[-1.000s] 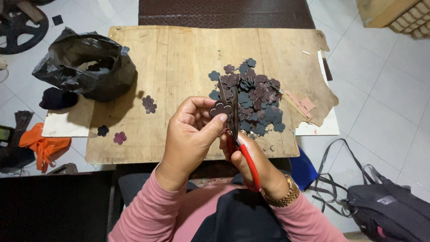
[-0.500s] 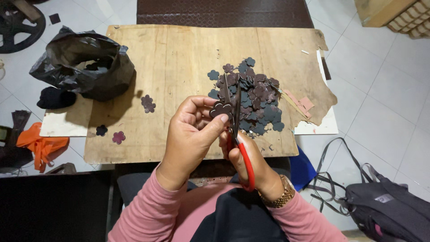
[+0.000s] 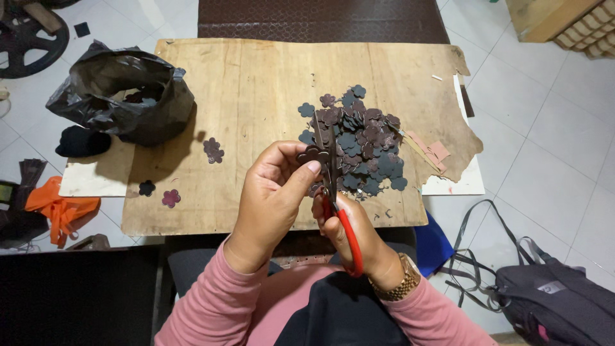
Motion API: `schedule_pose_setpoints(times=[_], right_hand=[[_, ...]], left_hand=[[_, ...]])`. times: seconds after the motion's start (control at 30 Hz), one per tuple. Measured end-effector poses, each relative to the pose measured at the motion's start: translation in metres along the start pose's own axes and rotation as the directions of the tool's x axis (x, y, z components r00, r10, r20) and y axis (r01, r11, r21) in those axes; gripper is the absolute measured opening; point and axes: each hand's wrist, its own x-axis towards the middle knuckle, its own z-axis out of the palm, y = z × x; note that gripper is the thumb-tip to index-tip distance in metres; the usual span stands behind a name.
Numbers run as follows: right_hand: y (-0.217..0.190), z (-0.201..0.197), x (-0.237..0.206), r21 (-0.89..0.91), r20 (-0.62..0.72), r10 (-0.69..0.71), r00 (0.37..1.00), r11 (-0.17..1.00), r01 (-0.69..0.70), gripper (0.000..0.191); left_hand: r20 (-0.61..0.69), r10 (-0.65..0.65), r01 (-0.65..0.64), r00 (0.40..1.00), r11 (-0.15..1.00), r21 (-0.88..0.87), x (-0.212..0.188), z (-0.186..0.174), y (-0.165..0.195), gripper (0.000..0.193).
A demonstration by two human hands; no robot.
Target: The person sits at a workbench and uses red-handled shears to trim the edges of small flower-shaped leather pieces, working one piece at a time and placing trimmed pieces onto a pile on the board.
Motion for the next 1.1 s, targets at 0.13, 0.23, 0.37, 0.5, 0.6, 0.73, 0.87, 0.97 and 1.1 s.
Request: schedule_pose_setpoints(times=[0.13,0.23,0.37,0.5,0.6,0.73,0.87,0.97,1.1], right_hand=[[0.000,-0.002,0.000,0.009,0.015,-0.011,1.000,1.000,0.011,0.081],[0.001,-0.003,0.000,-0.037,0.011,-0.025,1.000,0.999,0.025,0.080],[0.003,-0.003,0.000,-0.004,0.012,-0.002,1.000,1.000,0.002,0.080],[0.005,-0.002,-0.001,0.039,0.016,0.002,1.000,0.999,-0.003,0.079],[0.006,-0.003,-0.001,0.042,0.020,0.003,1.000,0.999,-0.004,0.078],[0.007,-0.007,-0.003,0.037,0.037,0.049,0.998,0.998,-0.051,0.078],[0.007,-0.008,-0.003,0.011,0.045,0.031,0.999,0.999,-0.031,0.079],[0.007,-0.009,-0.002,-0.019,0.065,-0.006,0.998,1.000,0.007,0.081],[0.004,-0.011,-0.001,-0.029,0.089,-0.021,0.996,0.999,0.023,0.083]], left_hand=[[-0.009,0.026,-0.026,1.000,0.998,0.055,0.000,0.001,0.004,0.028],[-0.009,0.026,-0.025,1.000,0.998,0.055,0.000,0.001,0.006,0.032],[-0.028,0.011,-0.009,1.000,0.999,0.048,0.000,0.002,0.008,0.035],[-0.025,0.007,-0.007,1.000,1.000,0.003,0.001,0.002,0.008,0.036],[-0.035,0.008,-0.007,0.999,1.000,0.003,0.001,0.002,0.009,0.038],[-0.048,0.008,-0.008,0.999,1.000,-0.005,0.002,0.000,0.009,0.040],[-0.064,-0.008,0.008,0.998,1.000,0.010,0.001,-0.001,0.011,0.042],[-0.060,0.000,0.000,0.998,1.000,-0.002,0.001,-0.002,0.013,0.044],[-0.055,-0.015,0.015,0.998,1.000,0.007,-0.001,-0.004,0.015,0.047]])
